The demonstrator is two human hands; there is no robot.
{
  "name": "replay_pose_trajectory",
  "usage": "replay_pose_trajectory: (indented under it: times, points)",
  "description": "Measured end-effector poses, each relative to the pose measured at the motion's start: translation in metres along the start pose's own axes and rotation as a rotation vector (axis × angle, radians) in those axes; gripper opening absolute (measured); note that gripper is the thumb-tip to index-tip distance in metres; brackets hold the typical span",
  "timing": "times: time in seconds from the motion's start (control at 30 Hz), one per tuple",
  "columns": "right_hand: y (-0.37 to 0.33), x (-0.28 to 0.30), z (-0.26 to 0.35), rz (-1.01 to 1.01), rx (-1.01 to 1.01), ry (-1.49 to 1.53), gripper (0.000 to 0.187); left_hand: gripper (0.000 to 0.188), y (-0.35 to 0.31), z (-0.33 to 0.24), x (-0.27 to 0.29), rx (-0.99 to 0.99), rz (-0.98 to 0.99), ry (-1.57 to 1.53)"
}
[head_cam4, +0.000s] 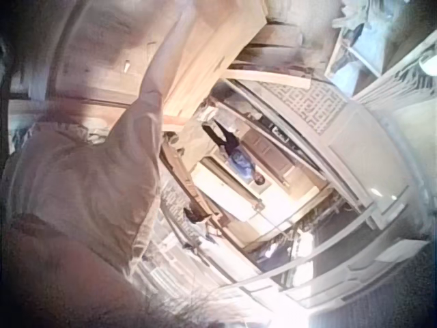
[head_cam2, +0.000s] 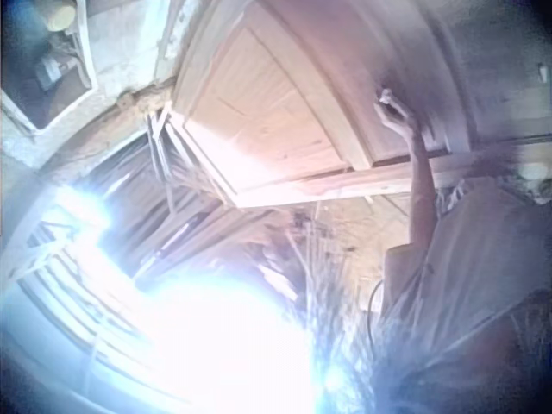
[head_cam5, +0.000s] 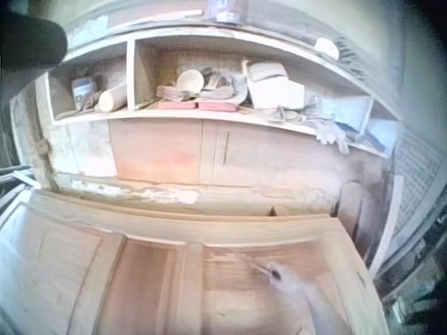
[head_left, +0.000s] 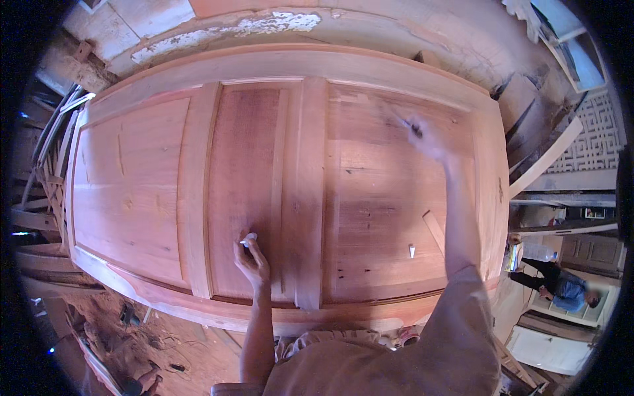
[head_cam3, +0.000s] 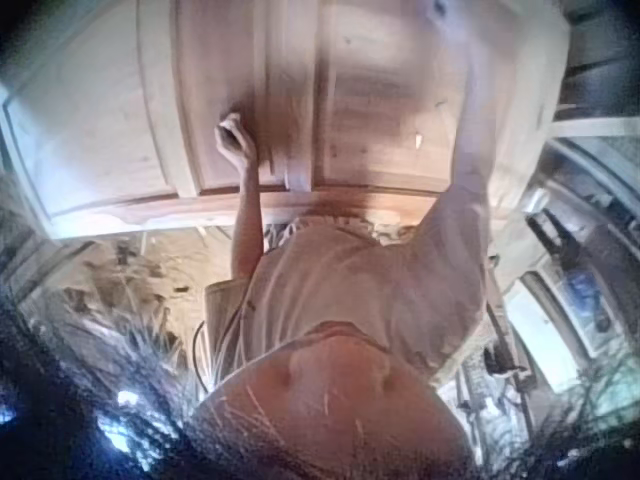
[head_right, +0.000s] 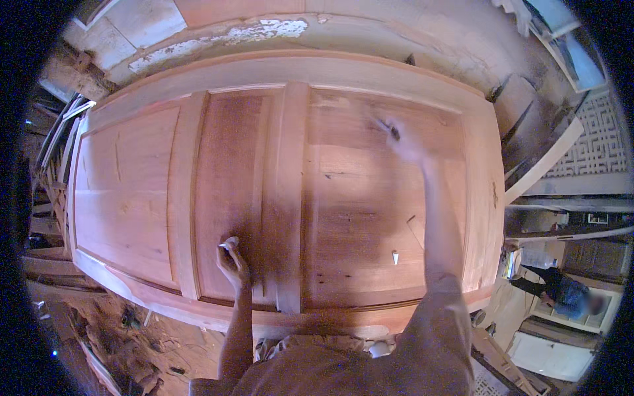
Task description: The person applies adhesive from a bottle onto the surface of a wooden door and then spreads it using a putty knife.
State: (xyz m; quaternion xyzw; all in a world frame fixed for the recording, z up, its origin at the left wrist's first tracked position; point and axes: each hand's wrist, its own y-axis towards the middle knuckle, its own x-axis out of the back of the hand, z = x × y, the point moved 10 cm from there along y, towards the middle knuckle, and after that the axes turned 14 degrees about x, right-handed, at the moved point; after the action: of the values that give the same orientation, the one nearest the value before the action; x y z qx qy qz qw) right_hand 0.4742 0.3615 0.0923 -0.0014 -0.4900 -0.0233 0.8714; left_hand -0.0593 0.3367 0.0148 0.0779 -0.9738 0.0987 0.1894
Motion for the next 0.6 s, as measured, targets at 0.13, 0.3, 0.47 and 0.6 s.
replay_pose_trajectory:
  times: [0.13,0.3,0.47,0.6]
  points:
    - [0.079,0.028,0.006,0.109,0.081,-0.310,0.013,0.029,0.000,-0.009,0.001,-0.004,-0.001,-0.019]
    - [0.141,0.015,0.010,0.393,-0.016,-0.825,0.022,0.032,0.002,-0.011,0.003,-0.055,-0.022,0.005]
    - [0.156,0.005,0.017,0.454,-0.026,-0.896,0.024,0.031,0.001,-0.006,0.002,-0.029,-0.026,0.007]
    - [0.162,-0.002,0.029,0.542,-0.033,-0.937,0.026,0.030,0.001,-0.011,0.002,-0.075,-0.032,0.044]
